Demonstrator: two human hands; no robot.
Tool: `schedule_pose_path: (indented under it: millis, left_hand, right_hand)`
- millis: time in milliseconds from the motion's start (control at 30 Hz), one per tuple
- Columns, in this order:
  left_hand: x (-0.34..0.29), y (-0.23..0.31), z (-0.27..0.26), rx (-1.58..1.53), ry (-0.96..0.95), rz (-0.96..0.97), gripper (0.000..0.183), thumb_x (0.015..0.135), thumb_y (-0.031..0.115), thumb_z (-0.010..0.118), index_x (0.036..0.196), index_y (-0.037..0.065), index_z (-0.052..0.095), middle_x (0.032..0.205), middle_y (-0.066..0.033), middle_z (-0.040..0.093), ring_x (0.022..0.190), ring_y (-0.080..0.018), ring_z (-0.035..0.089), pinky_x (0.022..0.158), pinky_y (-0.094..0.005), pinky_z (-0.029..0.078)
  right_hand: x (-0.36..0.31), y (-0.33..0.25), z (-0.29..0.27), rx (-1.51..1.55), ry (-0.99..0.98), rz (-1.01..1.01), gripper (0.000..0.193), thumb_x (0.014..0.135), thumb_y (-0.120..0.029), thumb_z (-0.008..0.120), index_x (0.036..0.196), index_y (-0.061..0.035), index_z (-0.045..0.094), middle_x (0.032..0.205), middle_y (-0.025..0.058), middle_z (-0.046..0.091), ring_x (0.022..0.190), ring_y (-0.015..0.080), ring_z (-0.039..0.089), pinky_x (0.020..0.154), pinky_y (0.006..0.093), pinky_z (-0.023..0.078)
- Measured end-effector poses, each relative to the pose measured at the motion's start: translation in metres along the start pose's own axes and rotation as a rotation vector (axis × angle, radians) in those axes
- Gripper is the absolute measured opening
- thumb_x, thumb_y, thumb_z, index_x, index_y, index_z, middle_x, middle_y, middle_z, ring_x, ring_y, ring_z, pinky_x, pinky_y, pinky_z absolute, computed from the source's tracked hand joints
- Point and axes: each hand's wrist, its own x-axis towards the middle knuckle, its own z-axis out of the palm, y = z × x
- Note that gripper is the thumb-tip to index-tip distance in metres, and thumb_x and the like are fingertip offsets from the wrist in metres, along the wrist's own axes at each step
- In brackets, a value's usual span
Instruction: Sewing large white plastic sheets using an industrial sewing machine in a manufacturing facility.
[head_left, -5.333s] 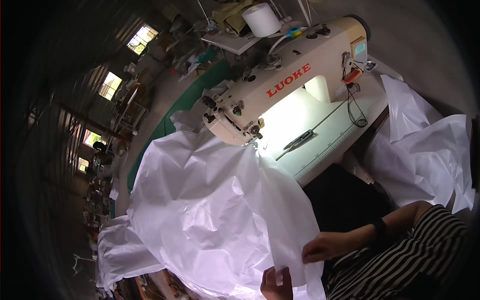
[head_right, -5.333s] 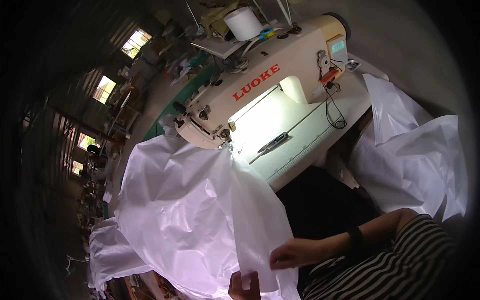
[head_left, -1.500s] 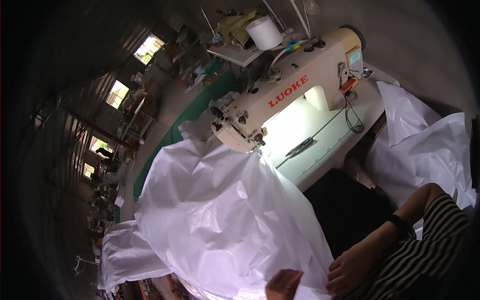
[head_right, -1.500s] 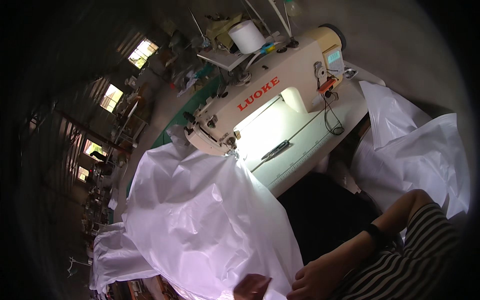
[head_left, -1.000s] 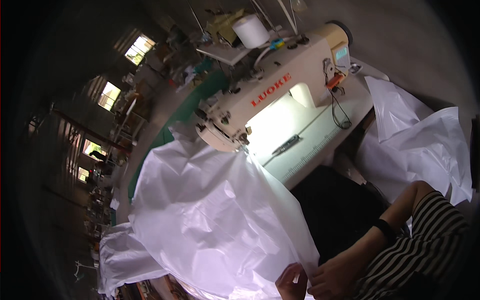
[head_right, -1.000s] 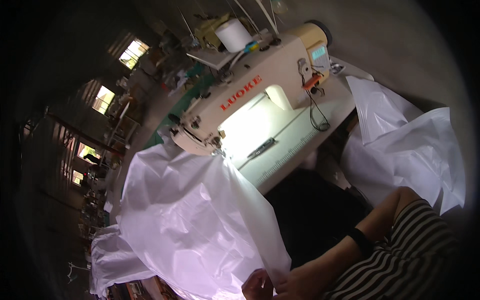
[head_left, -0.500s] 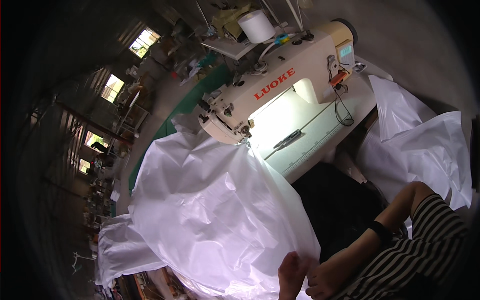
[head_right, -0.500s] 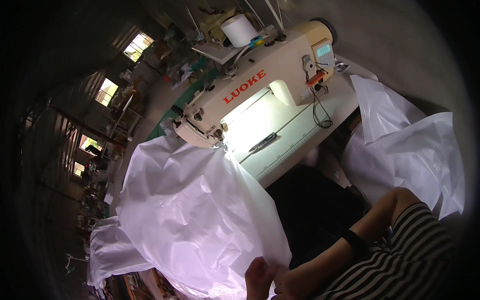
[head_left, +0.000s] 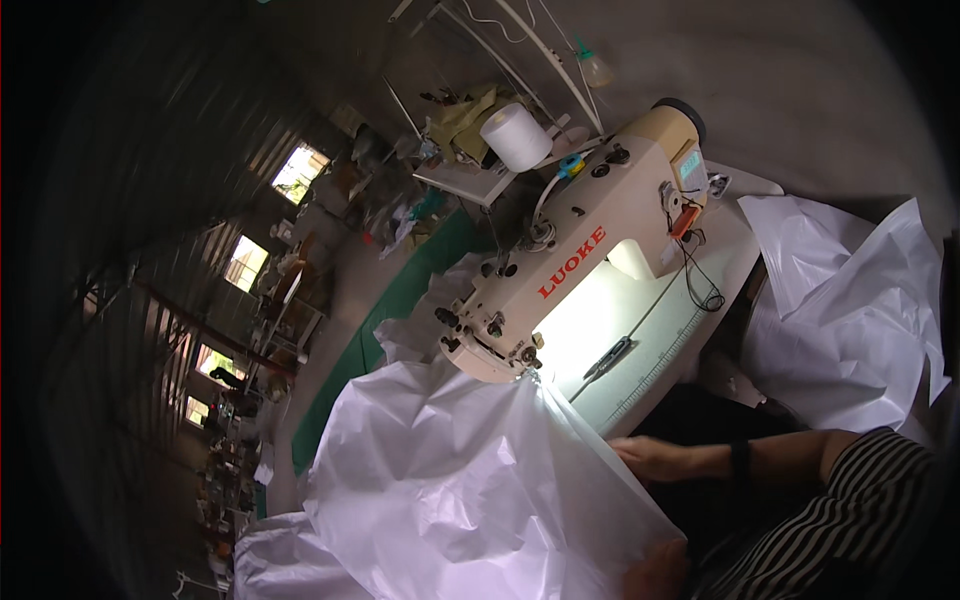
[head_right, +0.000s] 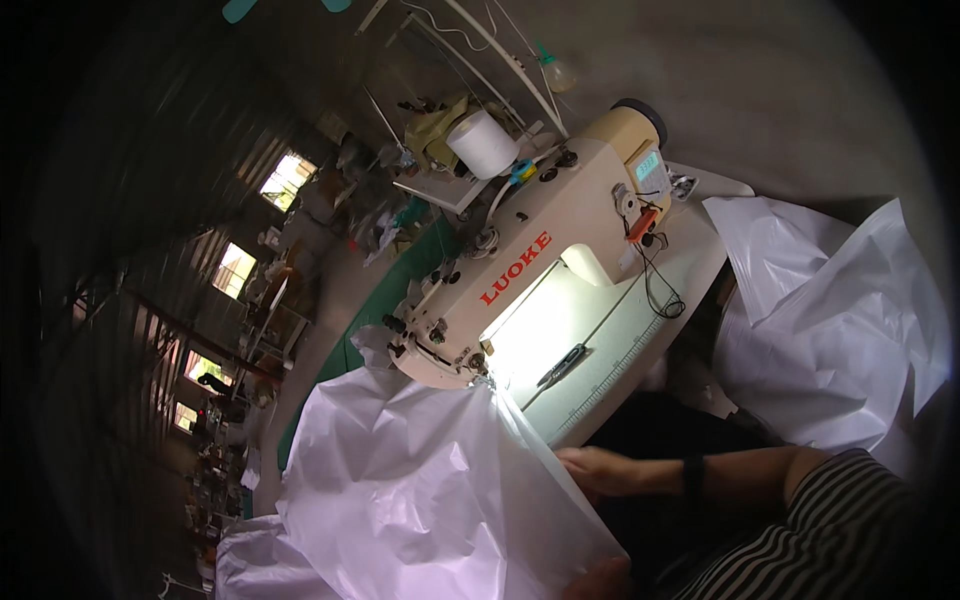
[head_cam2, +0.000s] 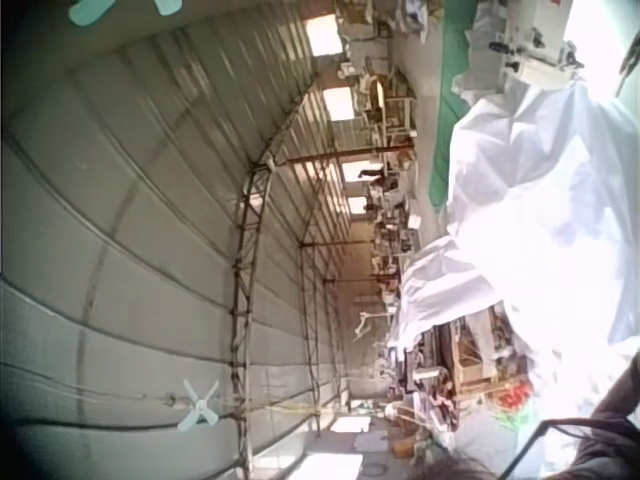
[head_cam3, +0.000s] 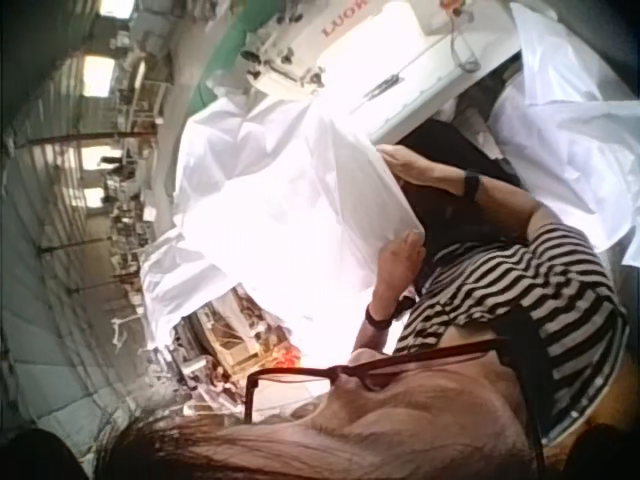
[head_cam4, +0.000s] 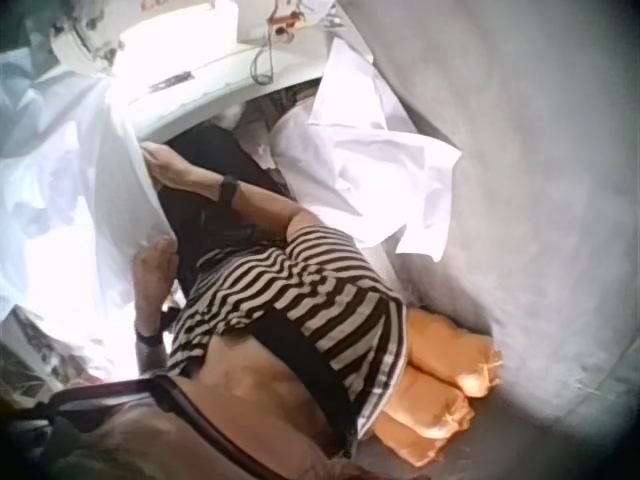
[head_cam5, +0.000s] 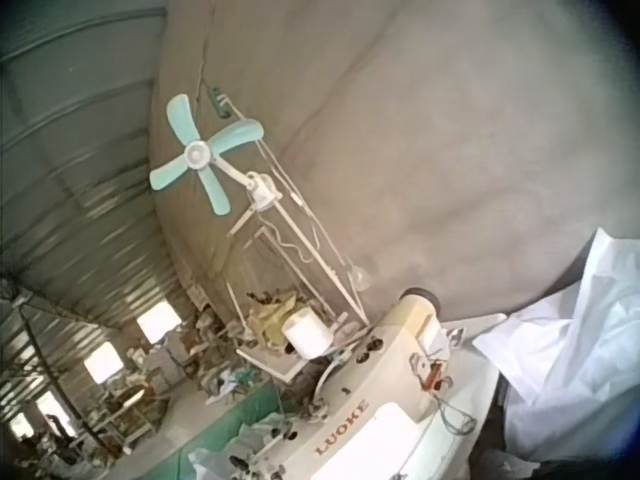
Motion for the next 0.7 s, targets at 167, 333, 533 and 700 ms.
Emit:
schedule_pose_path:
  millis: [167,333,533,700]
  left_hand:
    - [0.007,0.007,-0.012,-0.032,-0.055,0.025,0.015,0.082,0.005,0.061,0.094,0.007,0.053,0.079,-0.0158,0.055,0.068,-0.0393,0.058,0.057,-0.0466,0.047]
    - [0.006,0.000,-0.005,0.022,-0.090,0.005,0.011,0.083,0.006,0.060,0.092,0.005,0.053,0.079,-0.0169,0.056,0.068,-0.0398,0.058,0.057,-0.0481,0.046]
    - [0.017,-0.001,-0.008,-0.029,-0.090,0.087,0.012,0.083,0.007,0.060,0.093,0.005,0.054,0.076,-0.0173,0.057,0.065,-0.0397,0.059,0.057,-0.0485,0.048]
    - [0.024,-0.013,-0.016,0.054,-0.021,-0.060,0.008,0.085,0.006,0.057,0.093,0.003,0.055,0.071,-0.0193,0.059,0.061,-0.0409,0.060,0.055,-0.0490,0.049]
  right_hand:
    - [0.034,-0.024,-0.013,-0.994,0.475,-0.341,0.042,0.098,-0.028,0.049,0.126,0.0030,0.047,0.082,0.0228,0.067,0.070,0.0382,0.069,0.058,0.0454,0.055]
    - [0.052,-0.024,-0.024,-1.109,0.545,-0.328,0.042,0.096,-0.025,0.050,0.125,0.0051,0.049,0.071,0.0173,0.066,0.064,0.0354,0.068,0.055,0.0454,0.054]
    - [0.076,-0.021,-0.003,-1.681,0.458,-0.181,0.044,0.091,-0.010,0.050,0.133,0.0033,0.053,0.061,0.0002,0.061,0.053,0.0189,0.064,0.039,0.0346,0.044]
    - [0.098,-0.037,0.006,-1.838,0.401,-0.129,0.049,0.087,-0.009,0.053,0.134,0.0052,0.053,0.059,-0.0035,0.058,0.051,0.0144,0.061,0.037,0.0304,0.039]
